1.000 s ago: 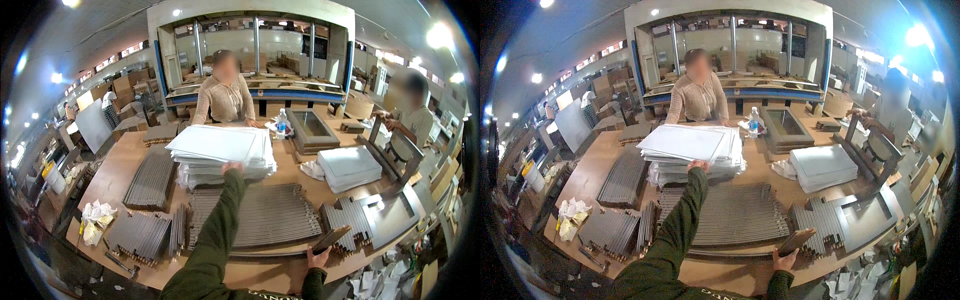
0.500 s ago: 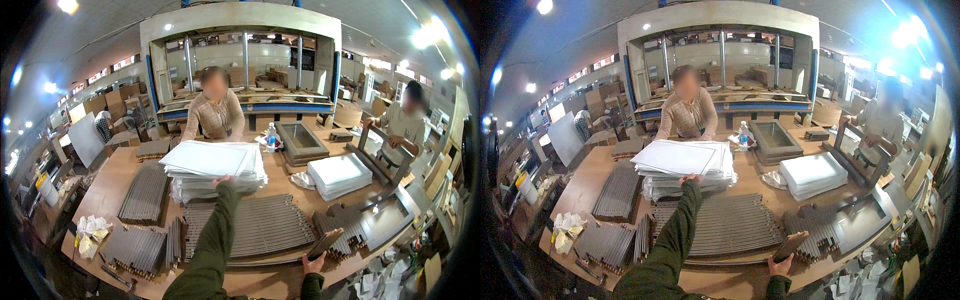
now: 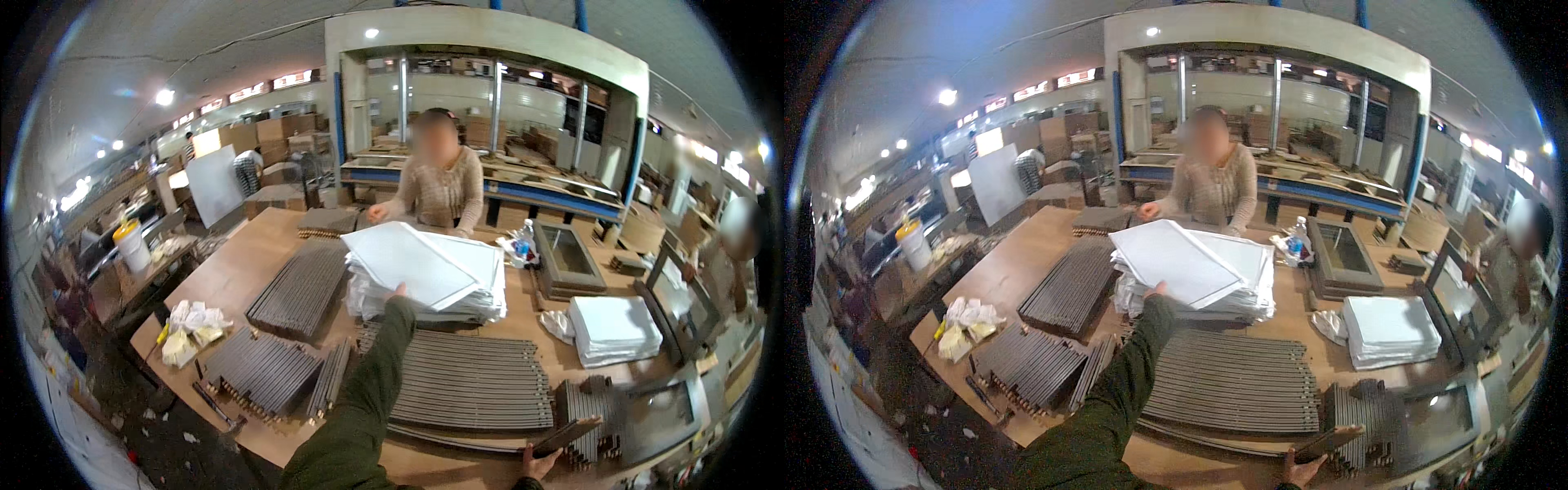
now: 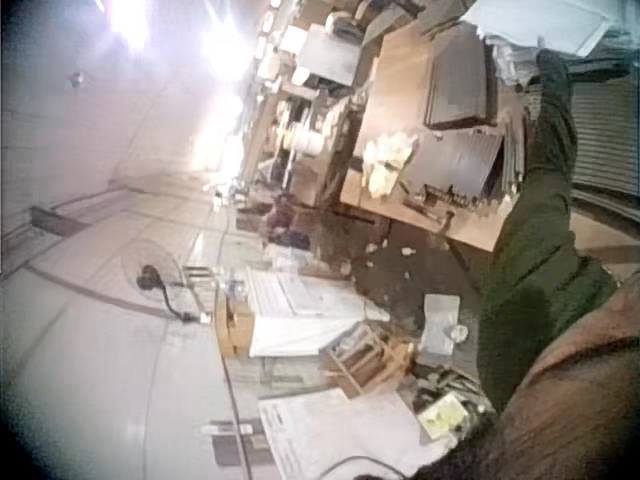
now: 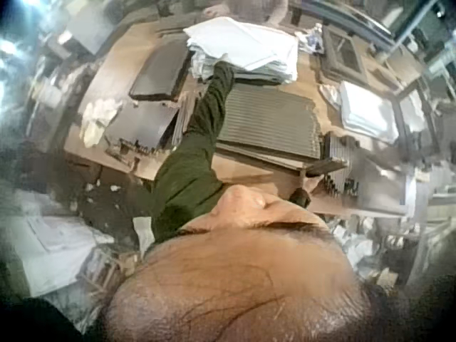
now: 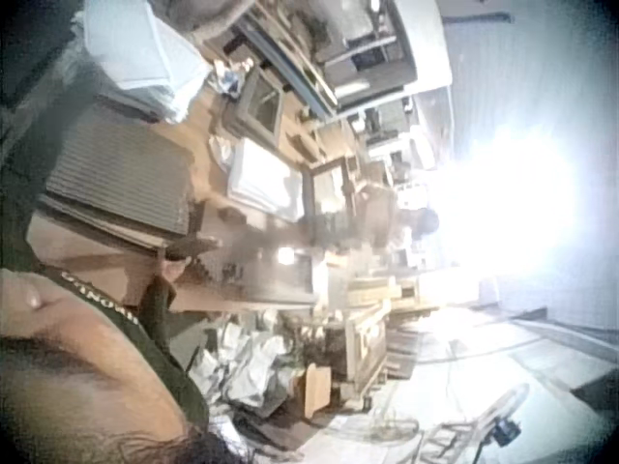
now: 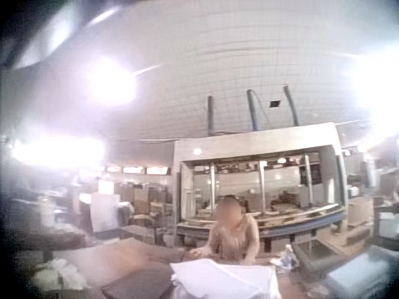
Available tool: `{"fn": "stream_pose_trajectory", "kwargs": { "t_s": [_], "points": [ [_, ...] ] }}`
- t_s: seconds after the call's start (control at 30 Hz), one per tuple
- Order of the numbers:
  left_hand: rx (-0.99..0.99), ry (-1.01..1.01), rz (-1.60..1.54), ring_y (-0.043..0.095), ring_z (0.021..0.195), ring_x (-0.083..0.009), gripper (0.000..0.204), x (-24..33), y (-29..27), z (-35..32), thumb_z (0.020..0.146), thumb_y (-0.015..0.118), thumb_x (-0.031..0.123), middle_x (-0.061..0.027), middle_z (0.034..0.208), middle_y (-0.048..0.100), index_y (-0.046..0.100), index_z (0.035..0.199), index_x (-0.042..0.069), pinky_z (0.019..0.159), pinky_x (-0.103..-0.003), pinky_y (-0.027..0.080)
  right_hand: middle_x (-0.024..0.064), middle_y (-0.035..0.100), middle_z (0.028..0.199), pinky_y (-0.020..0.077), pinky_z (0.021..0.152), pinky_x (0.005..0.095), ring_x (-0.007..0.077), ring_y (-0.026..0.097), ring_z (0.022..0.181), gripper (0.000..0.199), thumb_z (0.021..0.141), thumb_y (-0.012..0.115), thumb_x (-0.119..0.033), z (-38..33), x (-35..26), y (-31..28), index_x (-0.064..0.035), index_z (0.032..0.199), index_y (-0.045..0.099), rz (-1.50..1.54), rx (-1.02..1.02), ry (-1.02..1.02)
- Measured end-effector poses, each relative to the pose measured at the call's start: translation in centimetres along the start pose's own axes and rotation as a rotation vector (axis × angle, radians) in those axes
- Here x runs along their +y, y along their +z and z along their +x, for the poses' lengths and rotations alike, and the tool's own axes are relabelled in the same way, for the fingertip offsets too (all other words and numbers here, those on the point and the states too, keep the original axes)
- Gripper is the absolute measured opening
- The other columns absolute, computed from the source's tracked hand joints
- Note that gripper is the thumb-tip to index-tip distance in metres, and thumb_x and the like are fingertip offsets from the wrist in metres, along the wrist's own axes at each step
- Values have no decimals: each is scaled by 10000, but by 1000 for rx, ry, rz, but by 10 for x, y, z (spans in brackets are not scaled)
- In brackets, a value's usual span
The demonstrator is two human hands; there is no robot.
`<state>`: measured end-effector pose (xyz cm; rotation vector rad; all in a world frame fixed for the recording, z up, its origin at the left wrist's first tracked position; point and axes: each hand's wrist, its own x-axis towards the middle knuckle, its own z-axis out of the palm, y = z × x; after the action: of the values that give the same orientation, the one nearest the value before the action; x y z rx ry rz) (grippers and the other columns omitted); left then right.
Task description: The person assembles a furniture frame by inserting wooden slats into the grooves of a rectangular frame. They pick up the slats one at a time and press them into the slots along the sides of the frame.
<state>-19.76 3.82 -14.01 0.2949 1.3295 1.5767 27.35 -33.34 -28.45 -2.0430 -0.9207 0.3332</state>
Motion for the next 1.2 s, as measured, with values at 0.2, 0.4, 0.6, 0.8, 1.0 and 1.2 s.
{"fn": "stream_pose_trajectory", "kwargs": {
  "t_s": [0.2, 0.4, 0.6, 0.8, 1.0, 1.2],
  "points": [
    [-146, -92, -661, 462, 1082, -334, 611, -3, 19, -68, 887, 392, 433, -198, 1236, 425, 335, 1267, -42, 914, -449, 379, 270, 522, 1108, 438, 879, 410, 358, 534, 1001, 872, 659, 719, -301, -26, -61, -48, 47, 1311, 257, 95, 91, -27],
    [-291, 7, -779, 492, 1056, -320, 566, 5, 24, -104, 900, 355, 402, -224, 1199, 456, 384, 1218, -65, 894, -414, 411, 178, 186, 1390, 318, 1037, 541, 378, 300, 1214, 967, 740, 640, -465, 8, 23, -3, -87, 1387, 30, -95, 82, 36],
    [-248, 80, -588, 538, 990, -315, 519, -3, 19, -84, 905, 347, 367, -219, 1124, 517, 448, 1157, -75, 834, -378, 453, 184, 213, 1376, 392, 978, 536, 371, 325, 1197, 907, 772, 631, -408, 10, 43, 0, -131, 1394, 33, -7, 91, 8],
    [-228, 310, -204, 590, 729, -273, 409, -12, -10, -22, 902, 357, 284, -177, 878, 608, 561, 961, -66, 659, -336, 497, 201, 242, 1358, 425, 907, 534, 384, 376, 1140, 838, 810, 611, -326, 22, 68, 22, -138, 1399, 46, 434, 22, -31],
    [46, 305, -36, 545, 583, -233, 259, -27, -18, -19, 877, 437, 197, -139, 709, 577, 558, 848, -30, 553, -361, 464, 226, 293, 1328, 415, 918, 522, 403, 393, 1128, 921, 770, 642, -376, 2, 13, -10, -60, 1389, 37, -171, 56, 42],
    [78, 189, -226, 512, 526, -213, 182, -25, -48, 6, 854, 504, 152, -110, 622, 520, 519, 791, -18, 463, -370, 405, 218, 301, 1315, 399, 958, 499, 362, 383, 1139, 858, 782, 621, -360, -10, -28, -26, -78, 1383, 77, -67, 17, 71]
  ]
}}
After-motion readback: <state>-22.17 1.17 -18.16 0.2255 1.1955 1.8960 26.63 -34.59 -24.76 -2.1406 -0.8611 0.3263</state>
